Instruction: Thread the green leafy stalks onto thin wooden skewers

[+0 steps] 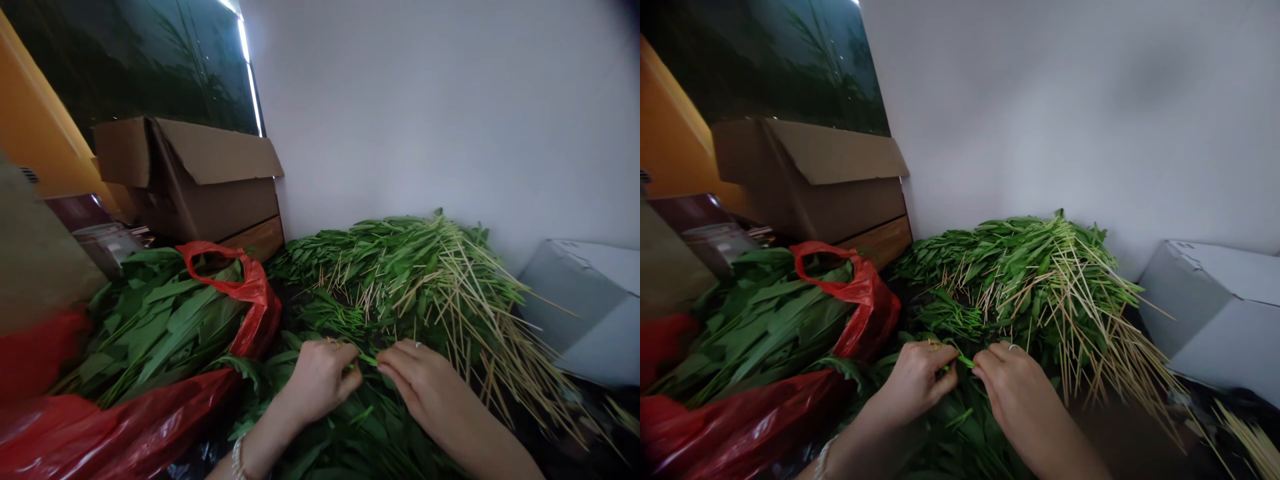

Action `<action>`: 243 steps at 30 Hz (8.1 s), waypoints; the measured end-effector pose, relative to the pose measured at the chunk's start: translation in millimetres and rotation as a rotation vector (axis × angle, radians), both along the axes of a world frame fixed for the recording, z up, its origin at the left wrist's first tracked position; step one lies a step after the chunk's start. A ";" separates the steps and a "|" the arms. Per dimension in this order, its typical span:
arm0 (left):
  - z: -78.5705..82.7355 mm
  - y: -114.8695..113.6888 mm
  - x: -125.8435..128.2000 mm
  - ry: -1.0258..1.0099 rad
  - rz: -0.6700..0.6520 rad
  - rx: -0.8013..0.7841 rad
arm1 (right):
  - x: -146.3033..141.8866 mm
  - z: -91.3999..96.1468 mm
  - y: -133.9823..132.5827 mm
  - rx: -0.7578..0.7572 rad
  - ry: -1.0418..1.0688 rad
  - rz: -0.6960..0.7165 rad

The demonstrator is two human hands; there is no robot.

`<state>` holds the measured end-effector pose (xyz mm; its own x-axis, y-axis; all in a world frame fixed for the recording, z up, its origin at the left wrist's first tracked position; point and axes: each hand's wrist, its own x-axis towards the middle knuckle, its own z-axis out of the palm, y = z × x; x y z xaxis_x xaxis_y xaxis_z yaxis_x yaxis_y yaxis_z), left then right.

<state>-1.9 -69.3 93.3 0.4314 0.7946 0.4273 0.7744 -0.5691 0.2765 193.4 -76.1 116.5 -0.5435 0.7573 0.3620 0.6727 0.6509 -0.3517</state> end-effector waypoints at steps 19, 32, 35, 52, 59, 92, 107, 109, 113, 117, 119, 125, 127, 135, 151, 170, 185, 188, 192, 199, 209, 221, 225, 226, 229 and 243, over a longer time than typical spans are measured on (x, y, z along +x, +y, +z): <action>7.2 39.6 -40.3 -1.473 -0.092 -0.852 | 21.7 2.1 23.6 -0.192 0.299 -0.017; 18.4 43.2 -6.0 -0.892 -0.227 -0.659 | -3.0 -6.6 13.8 0.009 0.034 -0.020; 18.6 37.4 -0.7 -0.587 -0.255 -0.591 | -7.9 -12.7 11.5 0.127 -0.067 -0.034; 22.9 20.7 -1.2 -0.452 -0.304 -0.417 | -26.9 -25.8 12.0 0.188 0.108 -0.146; 13.5 29.1 -11.2 -1.127 -0.270 -0.636 | -10.7 4.5 3.2 -0.519 0.564 0.108; 47.0 7.5 -37.1 -0.803 -0.057 -0.415 | 29.9 -11.1 34.5 -0.654 1.070 0.023; 30.1 13.2 -24.8 -0.781 -0.146 -0.806 | 28.4 -12.7 36.2 -0.607 0.956 -0.021; 27.4 14.3 -25.8 -0.811 -0.163 -0.851 | 27.6 -11.5 35.9 -0.604 0.944 -0.028; 27.3 14.6 -24.6 -0.767 -0.199 -0.820 | 27.5 -8.6 34.7 -0.593 0.929 -0.049; 33.6 11.7 -22.0 -0.716 -0.189 -0.679 | 29.5 -6.5 33.6 -0.579 0.883 -0.063; 35.0 10.8 -21.6 -0.699 -0.176 -0.658 | 29.7 -5.6 33.5 -0.576 0.862 -0.076; 28.8 13.6 -21.5 -0.613 -0.211 -0.692 | 26.3 -1.6 31.2 -0.567 0.822 -0.089; 26.4 14.2 -19.4 -0.578 -0.216 -0.644 | 25.3 0.6 28.7 -0.557 0.806 -0.086; 15.8 19.1 -5.9 -0.646 0.009 -0.280 | 15.6 -1.4 24.3 -0.414 0.643 -0.026; 18.8 38.8 -36.0 -1.573 -0.094 -0.770 | 11.1 1.0 23.6 -0.465 0.612 -0.062; 25.6 7.6 1.5 -0.167 -0.192 -0.260 | -5.7 -4.1 15.7 -0.242 0.342 -0.044; 20.3 39.9 -37.0 -1.540 -0.021 -0.871 | -3.5 31.1 -25.8 -0.622 0.206 0.465; 19.6 35.0 -34.6 -1.688 -0.054 -0.967 | 2.4 32.2 -27.0 -0.546 0.074 0.285; 19.7 34.5 -36.0 -1.689 -0.174 -1.006 | 3.2 19.9 -23.1 -0.429 -0.305 0.073; 25.6 37.6 -44.5 -1.608 -0.293 -0.947 | -25.3 -17.3 -19.5 -0.351 -0.667 0.061; 31.3 15.3 -50.3 -0.881 -0.108 -0.641 | 5.5 7.3 2.3 -0.370 0.038 -0.025; 15.1 8.9 -30.7 -0.162 -0.140 -0.512 | 17.4 15.2 -1.5 -0.456 -0.039 0.045; 33.2 12.3 -40.5 -0.349 -0.037 -0.521 | 18.5 15.6 -3.1 -0.423 -0.066 0.032; 34.7 12.9 -41.3 -0.370 -0.021 -0.519 | 18.7 15.5 -2.7 -0.415 -0.043 0.024; 34.3 14.7 -41.5 -0.423 0.029 -0.498 | 20.8 15.6 0.3 -0.415 0.081 0.015; 44.4 11.5 -51.9 -0.710 0.316 -0.080 | 34.6 17.3 16.3 -0.509 0.614 -0.180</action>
<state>-53.8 -57.8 137.7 -0.1754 0.8744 0.4523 0.5184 -0.3086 0.7976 227.9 -59.8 133.8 -0.2147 0.9661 0.1436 0.3425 0.2121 -0.9153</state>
